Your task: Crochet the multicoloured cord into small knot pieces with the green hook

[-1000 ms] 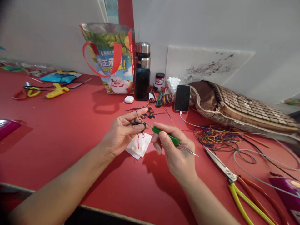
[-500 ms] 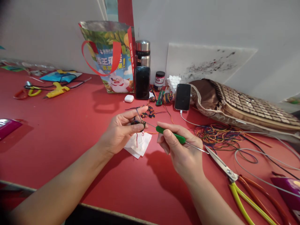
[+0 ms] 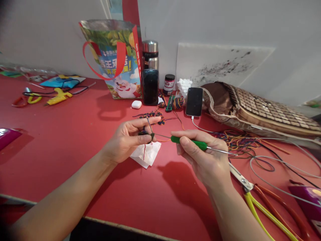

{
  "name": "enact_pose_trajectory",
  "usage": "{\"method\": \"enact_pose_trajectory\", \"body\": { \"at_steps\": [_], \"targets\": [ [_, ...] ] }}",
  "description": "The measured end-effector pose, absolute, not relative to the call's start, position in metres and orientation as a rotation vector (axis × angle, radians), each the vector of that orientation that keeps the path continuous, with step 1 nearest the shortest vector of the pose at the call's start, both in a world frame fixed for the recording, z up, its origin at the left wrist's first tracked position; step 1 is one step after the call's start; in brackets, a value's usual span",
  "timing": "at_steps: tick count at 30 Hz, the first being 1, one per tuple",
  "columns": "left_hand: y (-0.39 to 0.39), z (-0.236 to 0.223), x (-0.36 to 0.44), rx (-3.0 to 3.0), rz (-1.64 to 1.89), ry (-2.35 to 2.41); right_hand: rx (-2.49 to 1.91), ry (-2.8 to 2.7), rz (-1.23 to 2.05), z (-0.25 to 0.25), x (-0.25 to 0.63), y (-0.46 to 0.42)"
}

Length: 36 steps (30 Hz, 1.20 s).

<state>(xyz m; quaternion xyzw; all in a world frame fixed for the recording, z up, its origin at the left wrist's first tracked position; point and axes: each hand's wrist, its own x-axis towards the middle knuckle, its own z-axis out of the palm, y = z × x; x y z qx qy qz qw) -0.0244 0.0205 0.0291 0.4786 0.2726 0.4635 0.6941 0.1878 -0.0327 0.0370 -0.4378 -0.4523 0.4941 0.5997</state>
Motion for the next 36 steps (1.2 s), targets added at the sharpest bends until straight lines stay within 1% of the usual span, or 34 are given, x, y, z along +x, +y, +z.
{"method": "enact_pose_trajectory", "body": {
  "at_steps": [7,13,23,30,36],
  "targets": [
    [0.021,0.029,-0.024,1.086,0.984,0.570,-0.986,-1.165,1.173,0.036,0.201,-0.027],
    [0.021,0.028,-0.026,1.066,0.922,0.554,-1.019,-1.113,1.209,0.044,0.200,-0.030],
    [0.020,0.028,-0.028,1.061,0.813,0.506,-0.953,-1.148,1.388,0.041,0.216,-0.023],
    [0.016,0.028,-0.022,1.050,0.848,0.534,-0.878,-1.143,1.422,0.037,0.215,-0.021],
    [0.013,0.030,-0.022,1.053,0.886,0.513,-0.909,-1.151,1.379,0.038,0.217,-0.021]
  ]
}}
